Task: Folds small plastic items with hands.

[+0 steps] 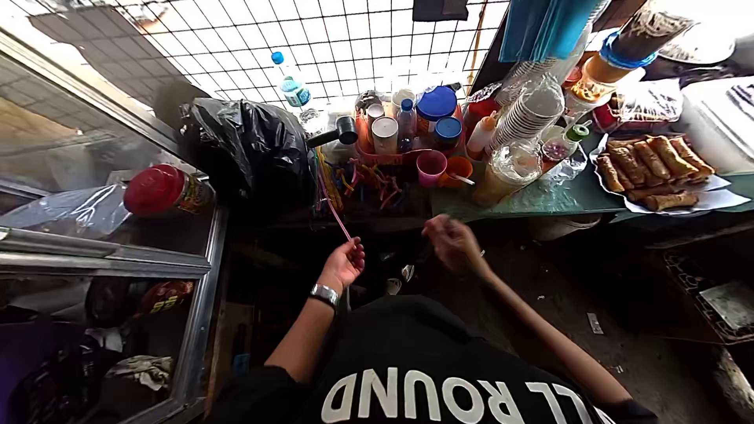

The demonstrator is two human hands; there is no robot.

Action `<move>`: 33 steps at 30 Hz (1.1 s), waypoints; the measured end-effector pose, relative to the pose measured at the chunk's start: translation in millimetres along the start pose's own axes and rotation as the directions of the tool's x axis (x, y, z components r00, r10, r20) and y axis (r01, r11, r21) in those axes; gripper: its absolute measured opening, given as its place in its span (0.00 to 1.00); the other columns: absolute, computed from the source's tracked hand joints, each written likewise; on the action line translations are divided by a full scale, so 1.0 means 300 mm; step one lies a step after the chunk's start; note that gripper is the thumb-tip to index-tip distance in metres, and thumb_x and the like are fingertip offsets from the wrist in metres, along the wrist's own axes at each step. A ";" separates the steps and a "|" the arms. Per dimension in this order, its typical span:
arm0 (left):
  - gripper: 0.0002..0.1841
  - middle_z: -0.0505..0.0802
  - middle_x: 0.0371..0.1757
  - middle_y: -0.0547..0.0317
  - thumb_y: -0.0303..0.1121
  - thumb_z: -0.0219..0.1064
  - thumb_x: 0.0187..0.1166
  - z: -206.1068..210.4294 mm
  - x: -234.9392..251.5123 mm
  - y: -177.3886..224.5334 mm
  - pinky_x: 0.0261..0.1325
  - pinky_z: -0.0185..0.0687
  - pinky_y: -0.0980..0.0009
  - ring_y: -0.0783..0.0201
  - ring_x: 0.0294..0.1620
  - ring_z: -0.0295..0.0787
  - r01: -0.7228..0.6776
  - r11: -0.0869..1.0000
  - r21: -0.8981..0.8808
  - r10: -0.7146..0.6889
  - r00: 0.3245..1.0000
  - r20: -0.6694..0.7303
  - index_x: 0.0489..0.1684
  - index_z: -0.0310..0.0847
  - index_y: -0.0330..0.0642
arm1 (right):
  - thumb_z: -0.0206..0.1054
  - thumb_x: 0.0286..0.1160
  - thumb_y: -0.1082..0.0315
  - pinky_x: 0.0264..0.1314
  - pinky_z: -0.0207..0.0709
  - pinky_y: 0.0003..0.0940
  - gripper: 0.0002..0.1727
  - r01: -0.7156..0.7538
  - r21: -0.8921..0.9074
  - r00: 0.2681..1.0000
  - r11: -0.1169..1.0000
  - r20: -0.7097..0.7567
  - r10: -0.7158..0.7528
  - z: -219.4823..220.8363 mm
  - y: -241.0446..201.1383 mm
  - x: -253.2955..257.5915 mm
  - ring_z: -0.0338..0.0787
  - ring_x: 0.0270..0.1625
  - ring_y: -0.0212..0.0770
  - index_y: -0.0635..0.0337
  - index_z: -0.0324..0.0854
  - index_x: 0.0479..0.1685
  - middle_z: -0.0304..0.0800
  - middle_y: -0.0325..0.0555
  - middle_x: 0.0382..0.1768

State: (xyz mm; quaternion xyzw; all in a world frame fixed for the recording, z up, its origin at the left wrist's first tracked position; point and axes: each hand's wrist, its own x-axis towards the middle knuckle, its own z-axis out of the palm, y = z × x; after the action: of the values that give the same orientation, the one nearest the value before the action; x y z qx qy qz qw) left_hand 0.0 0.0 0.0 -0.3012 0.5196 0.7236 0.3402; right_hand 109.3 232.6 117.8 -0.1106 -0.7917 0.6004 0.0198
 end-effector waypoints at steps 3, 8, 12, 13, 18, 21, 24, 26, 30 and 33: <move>0.14 0.89 0.38 0.62 0.39 0.47 0.95 0.003 -0.109 -0.090 0.34 0.85 0.74 0.70 0.29 0.86 0.034 0.995 0.094 -0.052 0.981 0.189 0.64 0.75 0.44 | 0.59 0.87 0.60 0.46 0.76 0.40 0.17 -0.144 -0.194 0.936 0.970 0.291 0.197 0.109 0.108 0.100 0.81 0.37 0.38 0.66 0.81 0.56 0.84 0.49 0.37; 0.11 0.93 0.43 0.57 0.30 0.51 0.93 -0.040 -0.196 -0.098 0.42 0.87 0.73 0.67 0.37 0.91 -0.138 0.978 0.153 0.105 0.972 0.210 0.53 0.80 0.38 | 0.52 0.89 0.69 0.55 0.76 0.40 0.16 -0.257 -0.105 0.908 0.961 0.313 0.277 0.158 0.200 0.126 0.82 0.50 0.44 0.65 0.83 0.60 0.82 0.55 0.51; 0.15 0.95 0.43 0.59 0.33 0.42 0.95 0.023 -0.237 -0.051 0.44 0.90 0.70 0.65 0.40 0.94 -0.214 0.975 -0.056 0.220 0.962 0.161 0.50 0.78 0.45 | 0.60 0.86 0.67 0.51 0.77 0.24 0.13 -0.130 0.354 0.988 0.926 0.124 0.091 0.161 0.118 0.075 0.82 0.47 0.28 0.62 0.88 0.55 0.82 0.42 0.49; 0.16 0.95 0.45 0.60 0.35 0.41 0.96 0.057 -0.246 -0.040 0.46 0.90 0.69 0.65 0.43 0.94 -0.219 0.970 -0.102 0.233 0.958 0.164 0.51 0.77 0.48 | 0.60 0.85 0.70 0.49 0.81 0.23 0.11 -0.075 0.490 0.993 0.868 0.119 0.019 0.169 0.089 0.062 0.84 0.43 0.26 0.63 0.86 0.53 0.85 0.38 0.46; 0.14 0.94 0.50 0.60 0.31 0.43 0.93 0.211 -0.296 0.014 0.57 0.88 0.67 0.65 0.52 0.92 -0.406 0.901 -0.156 0.431 0.881 0.197 0.49 0.78 0.45 | 0.54 0.88 0.72 0.47 0.89 0.31 0.09 0.057 0.649 0.987 0.758 0.077 -0.140 0.169 0.073 0.054 0.91 0.40 0.29 0.64 0.80 0.50 0.91 0.36 0.43; 0.12 0.93 0.51 0.63 0.24 0.52 0.86 0.205 -0.295 0.013 0.62 0.84 0.72 0.71 0.55 0.89 -0.748 0.661 0.066 0.704 0.647 0.293 0.45 0.84 0.40 | 0.52 0.91 0.68 0.36 0.83 0.27 0.11 -0.019 0.630 0.969 0.776 -0.178 0.169 0.119 0.149 0.134 0.84 0.29 0.29 0.68 0.75 0.52 0.86 0.40 0.36; 0.11 0.93 0.42 0.69 0.22 0.55 0.84 0.179 -0.289 0.015 0.53 0.85 0.77 0.76 0.44 0.88 -0.795 0.582 0.169 0.726 0.602 0.332 0.42 0.86 0.41 | 0.53 0.94 0.61 0.34 0.81 0.27 0.17 -0.241 0.735 0.801 0.634 -0.219 0.558 0.073 0.253 0.275 0.81 0.27 0.32 0.69 0.72 0.61 0.80 0.47 0.39; 0.10 0.93 0.39 0.69 0.22 0.56 0.85 0.172 -0.292 0.015 0.49 0.84 0.81 0.78 0.38 0.87 -0.735 0.638 0.229 0.670 0.677 0.305 0.42 0.85 0.39 | 0.51 0.95 0.58 0.37 0.83 0.28 0.21 -0.312 0.814 0.713 0.490 -0.140 0.687 0.055 0.315 0.366 0.84 0.31 0.36 0.70 0.69 0.69 0.80 0.51 0.44; 0.11 0.92 0.35 0.66 0.20 0.56 0.85 0.151 -0.282 0.015 0.41 0.83 0.82 0.78 0.31 0.85 -0.658 0.706 0.260 0.597 0.751 0.281 0.43 0.87 0.36 | 0.49 0.96 0.58 0.51 0.81 0.32 0.24 -0.383 0.829 0.703 0.407 -0.024 0.711 0.024 0.410 0.486 0.88 0.47 0.40 0.69 0.66 0.75 0.84 0.56 0.53; 0.10 0.91 0.33 0.69 0.20 0.56 0.84 0.134 -0.261 0.018 0.37 0.82 0.83 0.79 0.28 0.83 -0.669 0.678 0.305 0.587 0.742 0.323 0.43 0.86 0.36 | 0.48 0.96 0.57 0.59 0.79 0.36 0.24 -0.495 0.710 0.704 0.501 -0.011 0.711 0.005 0.425 0.486 0.87 0.58 0.43 0.65 0.66 0.79 0.84 0.55 0.64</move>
State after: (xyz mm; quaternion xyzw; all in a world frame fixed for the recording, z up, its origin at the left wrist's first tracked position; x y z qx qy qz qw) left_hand 38.4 23.1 76.0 0.0470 0.6914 0.6997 0.1737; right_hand -13.8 292.7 -19.2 -0.4588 -0.4212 0.7816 -0.0352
